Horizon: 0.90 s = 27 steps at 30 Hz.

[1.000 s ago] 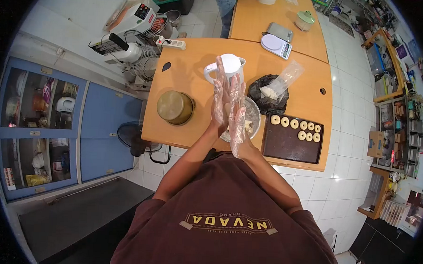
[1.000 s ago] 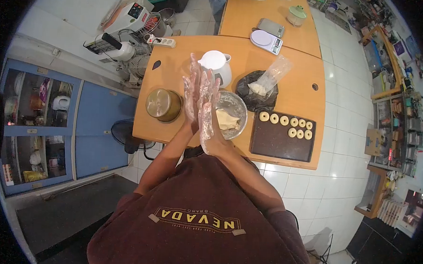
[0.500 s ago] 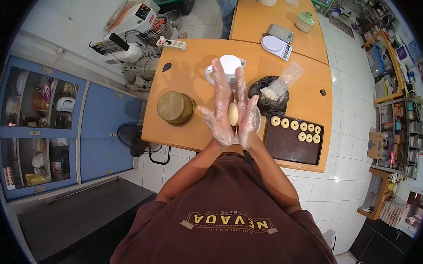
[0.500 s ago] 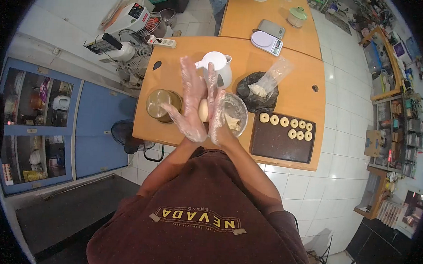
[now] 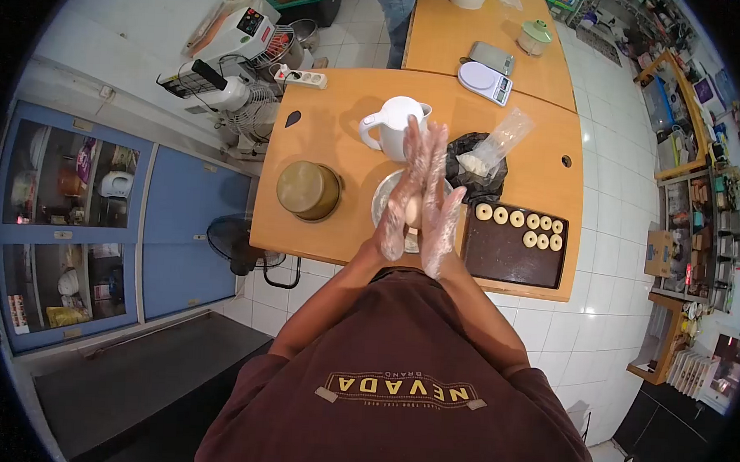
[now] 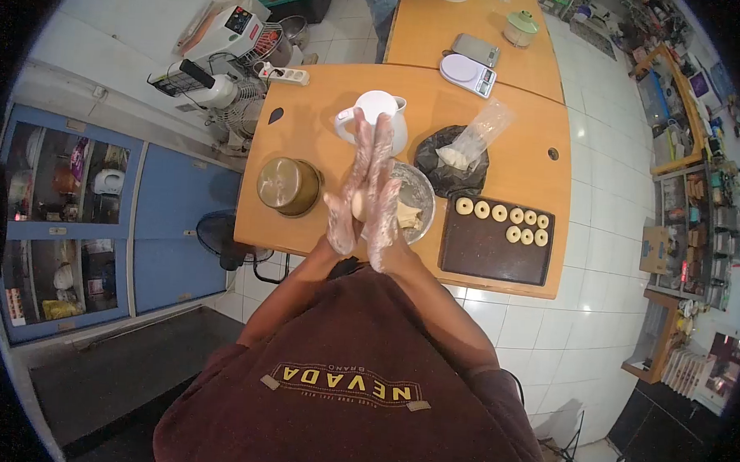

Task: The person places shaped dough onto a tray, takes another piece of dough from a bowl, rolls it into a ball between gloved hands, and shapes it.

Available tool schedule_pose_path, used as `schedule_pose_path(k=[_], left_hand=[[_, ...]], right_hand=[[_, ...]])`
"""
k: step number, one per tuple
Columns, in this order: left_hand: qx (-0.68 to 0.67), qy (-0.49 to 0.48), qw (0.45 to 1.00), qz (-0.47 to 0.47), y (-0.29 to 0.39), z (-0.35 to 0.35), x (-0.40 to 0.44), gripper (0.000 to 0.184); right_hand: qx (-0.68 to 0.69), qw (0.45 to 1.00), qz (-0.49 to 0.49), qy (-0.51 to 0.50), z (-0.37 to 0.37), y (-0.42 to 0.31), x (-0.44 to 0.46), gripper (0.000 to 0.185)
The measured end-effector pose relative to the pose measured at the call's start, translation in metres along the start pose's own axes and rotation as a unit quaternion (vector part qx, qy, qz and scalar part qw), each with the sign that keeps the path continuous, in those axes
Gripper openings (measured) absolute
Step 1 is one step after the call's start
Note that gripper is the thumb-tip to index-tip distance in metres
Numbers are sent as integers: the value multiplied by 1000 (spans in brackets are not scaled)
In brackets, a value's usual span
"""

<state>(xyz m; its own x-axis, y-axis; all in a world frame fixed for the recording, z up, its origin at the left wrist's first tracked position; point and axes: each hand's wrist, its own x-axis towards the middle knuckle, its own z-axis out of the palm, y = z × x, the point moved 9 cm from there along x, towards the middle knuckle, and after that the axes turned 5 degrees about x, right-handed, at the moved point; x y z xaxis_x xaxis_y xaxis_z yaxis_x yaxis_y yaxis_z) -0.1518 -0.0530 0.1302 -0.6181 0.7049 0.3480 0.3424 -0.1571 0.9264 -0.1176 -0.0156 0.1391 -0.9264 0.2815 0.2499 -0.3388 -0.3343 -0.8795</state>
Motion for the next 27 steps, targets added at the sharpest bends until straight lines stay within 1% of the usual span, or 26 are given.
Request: schedule_pose_path(k=[1,2,3,4,5,6,7,8,9,10,11,12,14,16,18,21,22,25,27], left_hand=[[-13,14,1000,23,1,3,-3,119],[-24,29,998,47,0,7,-10,113],[-36,43,996,71,0,9,-16,108],[-53,26,997,57,-3,13,-19,111],[-69,27,996,49,-8,15,-24,111],[-85,28,995,41,-13,18,-28,110],[-102,29,994,33,-16,21,-32,110],[-130,36,991,15,-21,22,-34,105],[-137,58,989,-11,-21,18,-31,112],[-144,79,986,-39,-20,13,-26,119],[-151,99,981,-65,-20,9,-22,126],[-219,120,966,-64,-20,5,-20,116],[-149,147,977,-33,7,-8,-5,109],[-176,151,971,-57,-20,-22,-1,95],[-230,125,962,-77,-38,-20,0,93],[-245,77,966,-39,-33,-15,0,93],[-193,74,977,-47,-40,-14,-3,93],[-150,100,984,-16,-36,-4,-5,91],[-171,89,981,6,-42,2,-12,90]], right_hand=[[13,1000,-2,2,-1,-5,4,88],[26,1000,4,7,-5,-3,11,96],[51,998,6,19,-11,0,13,93],[76,996,8,33,-18,6,13,89],[102,994,10,47,-27,12,15,86],[39,998,14,48,-35,16,20,85],[59,997,24,52,-37,23,23,85],[78,995,35,55,-37,29,25,85],[98,992,45,59,-36,34,26,85],[120,991,55,30,-29,38,26,84],[94,994,58,21,-23,40,23,84],[67,996,61,13,-15,42,17,84],[25,998,66,-6,-7,48,8,84],[5,997,72,-21,-4,53,-4,85],[-7,997,74,-28,-3,59,-14,85],[-11,997,64,-29,-3,58,-20,86],[-7,998,60,-29,-3,55,-20,86],[23,998,46,-29,-5,44,-19,86],[51,998,38,-29,-8,39,-15,87]])
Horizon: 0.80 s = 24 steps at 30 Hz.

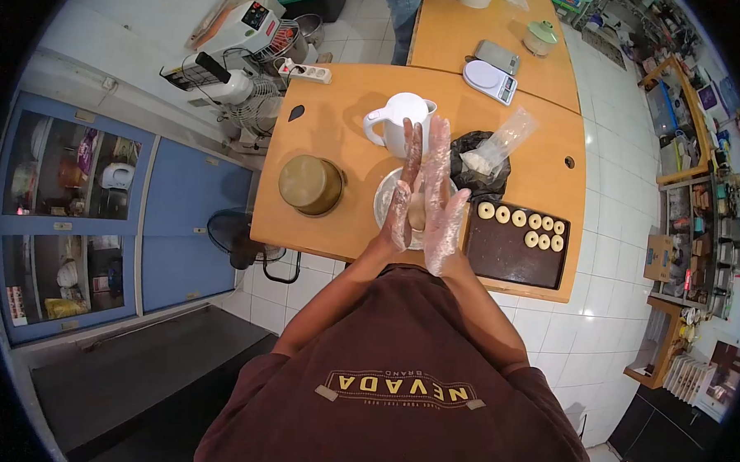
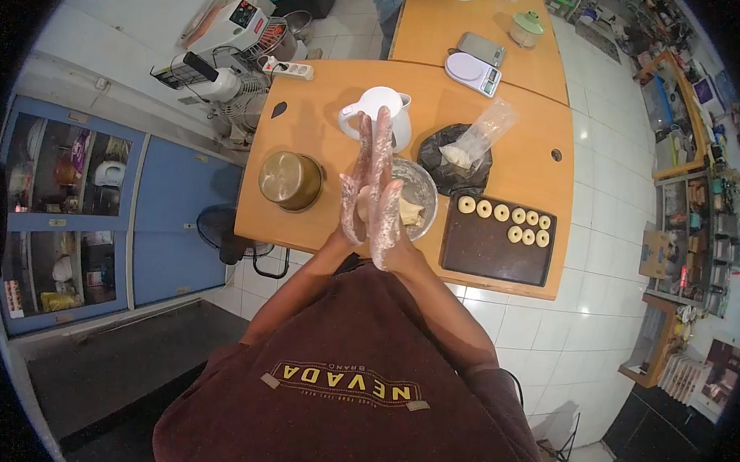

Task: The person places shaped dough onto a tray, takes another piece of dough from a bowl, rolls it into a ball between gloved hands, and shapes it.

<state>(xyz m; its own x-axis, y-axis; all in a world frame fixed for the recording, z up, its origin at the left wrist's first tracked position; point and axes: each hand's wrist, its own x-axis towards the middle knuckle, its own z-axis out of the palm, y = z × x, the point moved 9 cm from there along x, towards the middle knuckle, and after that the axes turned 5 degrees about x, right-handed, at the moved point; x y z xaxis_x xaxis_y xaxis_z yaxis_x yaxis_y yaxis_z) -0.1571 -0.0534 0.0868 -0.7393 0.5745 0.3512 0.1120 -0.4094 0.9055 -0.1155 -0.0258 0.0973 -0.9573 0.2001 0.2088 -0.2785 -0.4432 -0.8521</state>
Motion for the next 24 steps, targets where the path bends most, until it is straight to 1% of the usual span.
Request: schedule_pose_path(k=[2,3,6,7,8,10,11,14,16,19,22,24], left_hand=[[-13,-14,999,33,-5,3,-7,89],[-2,-19,999,31,-4,7,-7,89],[53,-23,998,-8,10,9,-16,114],[62,-31,997,-16,16,13,-15,116],[70,-38,997,-25,22,17,-15,118],[1,14,999,-33,33,17,-12,115],[-7,39,999,-16,37,13,-6,113],[-39,93,995,12,45,2,11,104],[-37,118,992,-3,38,-13,18,97],[-6,151,987,-58,9,-34,19,87],[-153,128,968,-151,-30,-31,4,80],[-15,63,994,-86,-16,-14,4,86]], right_hand=[[-1,1000,-11,3,-5,-7,5,87],[0,1000,-11,6,-5,-9,5,87],[-50,998,-42,14,-4,-27,20,90],[-80,995,-58,20,-2,-38,24,91],[-67,996,-50,21,-6,-30,27,91],[-41,998,-35,23,-12,-16,32,92],[-4,1000,-10,17,-9,-6,32,92],[-13,999,-33,9,1,-1,22,89],[-31,999,-28,28,10,-1,12,87],[-58,997,-20,55,20,-3,3,84],[-60,997,-8,50,19,-10,6,87],[-54,998,1,35,13,-18,10,90]])
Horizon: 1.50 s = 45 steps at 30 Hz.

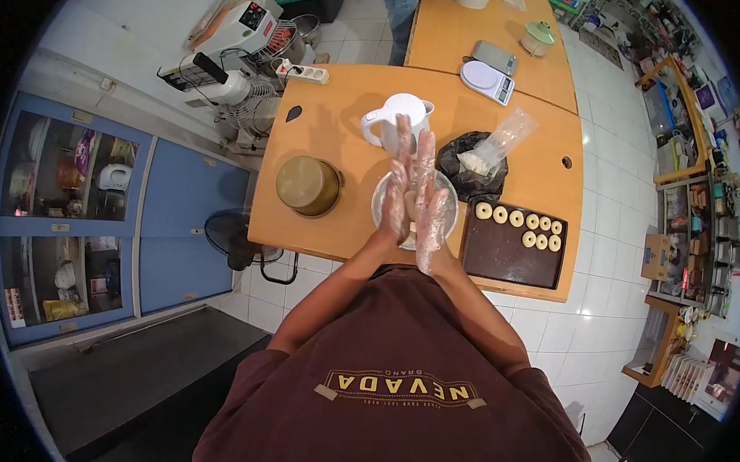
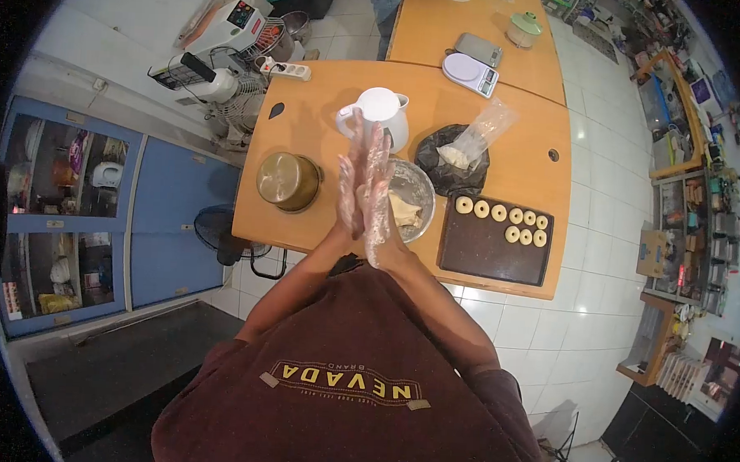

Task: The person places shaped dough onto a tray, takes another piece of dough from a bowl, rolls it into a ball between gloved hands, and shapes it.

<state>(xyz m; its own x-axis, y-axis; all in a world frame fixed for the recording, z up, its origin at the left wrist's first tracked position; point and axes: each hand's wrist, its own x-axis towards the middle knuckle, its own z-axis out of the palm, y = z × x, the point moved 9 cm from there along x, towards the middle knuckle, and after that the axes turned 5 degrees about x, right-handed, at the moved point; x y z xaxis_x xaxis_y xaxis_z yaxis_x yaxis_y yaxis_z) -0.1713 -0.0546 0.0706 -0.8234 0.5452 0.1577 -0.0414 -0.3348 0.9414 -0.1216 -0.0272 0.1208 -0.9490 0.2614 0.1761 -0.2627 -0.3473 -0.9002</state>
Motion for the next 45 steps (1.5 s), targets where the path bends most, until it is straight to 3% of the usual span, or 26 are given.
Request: schedule_pose_path(k=[5,9,15,18,20,22,25,28,29,33,41,45], left_hand=[[131,-61,984,103,19,25,-26,113],[109,-9,984,142,61,34,-16,102],[-38,44,997,49,45,4,6,90],[-67,14,997,24,23,7,3,85],[-9,-52,998,47,-5,9,-7,87],[188,-94,972,101,-1,11,-15,95],[184,-115,967,136,7,24,-26,108],[172,-111,971,121,9,31,-31,108],[137,-94,976,144,16,31,-28,103],[87,-20,992,91,29,21,3,100],[8,11,999,-46,-14,0,14,91],[71,-26,997,27,-21,5,-8,88]], right_hand=[[-30,998,-48,-3,-23,-8,16,92],[-52,997,-52,-9,-16,-4,18,87],[-76,996,35,-34,-24,71,-2,81],[-137,989,-59,-22,-19,39,3,82],[-72,992,-94,-36,-6,-3,10,83],[-13,996,-82,-20,-9,-13,12,85],[36,999,-15,31,-41,13,19,88],[154,985,4,72,-50,26,21,86],[127,990,5,63,-49,29,21,84],[-47,998,-9,47,-45,41,14,86],[-5,998,27,-54,-27,54,-4,84],[-8,999,-16,-27,-30,24,6,84]])
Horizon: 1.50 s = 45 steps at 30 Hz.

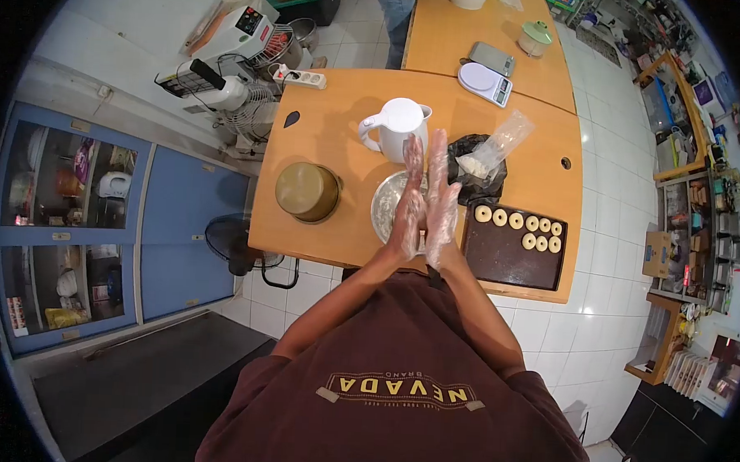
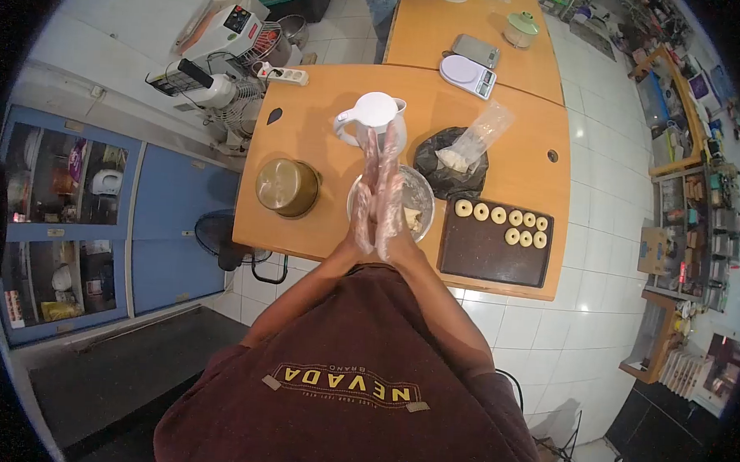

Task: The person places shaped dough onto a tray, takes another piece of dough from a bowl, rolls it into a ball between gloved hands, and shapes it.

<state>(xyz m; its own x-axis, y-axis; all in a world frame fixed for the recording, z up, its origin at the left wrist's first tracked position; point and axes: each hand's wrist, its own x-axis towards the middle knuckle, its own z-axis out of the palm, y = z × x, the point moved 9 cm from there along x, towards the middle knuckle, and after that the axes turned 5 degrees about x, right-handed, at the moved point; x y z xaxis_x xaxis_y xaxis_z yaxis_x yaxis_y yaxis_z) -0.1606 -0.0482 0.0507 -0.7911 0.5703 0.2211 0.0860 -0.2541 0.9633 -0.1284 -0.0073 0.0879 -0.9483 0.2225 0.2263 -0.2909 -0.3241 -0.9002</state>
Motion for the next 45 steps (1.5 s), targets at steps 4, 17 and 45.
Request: schedule_pose_path(k=[4,17,45], left_hand=[[35,-12,998,54,21,12,-14,95],[-165,57,984,-35,13,-14,27,93],[37,-74,994,70,34,22,-19,104]], right_hand=[[-108,990,-74,48,-24,2,20,85],[-5,1000,24,-10,17,-2,-7,83],[272,948,87,143,-5,-54,20,84]])
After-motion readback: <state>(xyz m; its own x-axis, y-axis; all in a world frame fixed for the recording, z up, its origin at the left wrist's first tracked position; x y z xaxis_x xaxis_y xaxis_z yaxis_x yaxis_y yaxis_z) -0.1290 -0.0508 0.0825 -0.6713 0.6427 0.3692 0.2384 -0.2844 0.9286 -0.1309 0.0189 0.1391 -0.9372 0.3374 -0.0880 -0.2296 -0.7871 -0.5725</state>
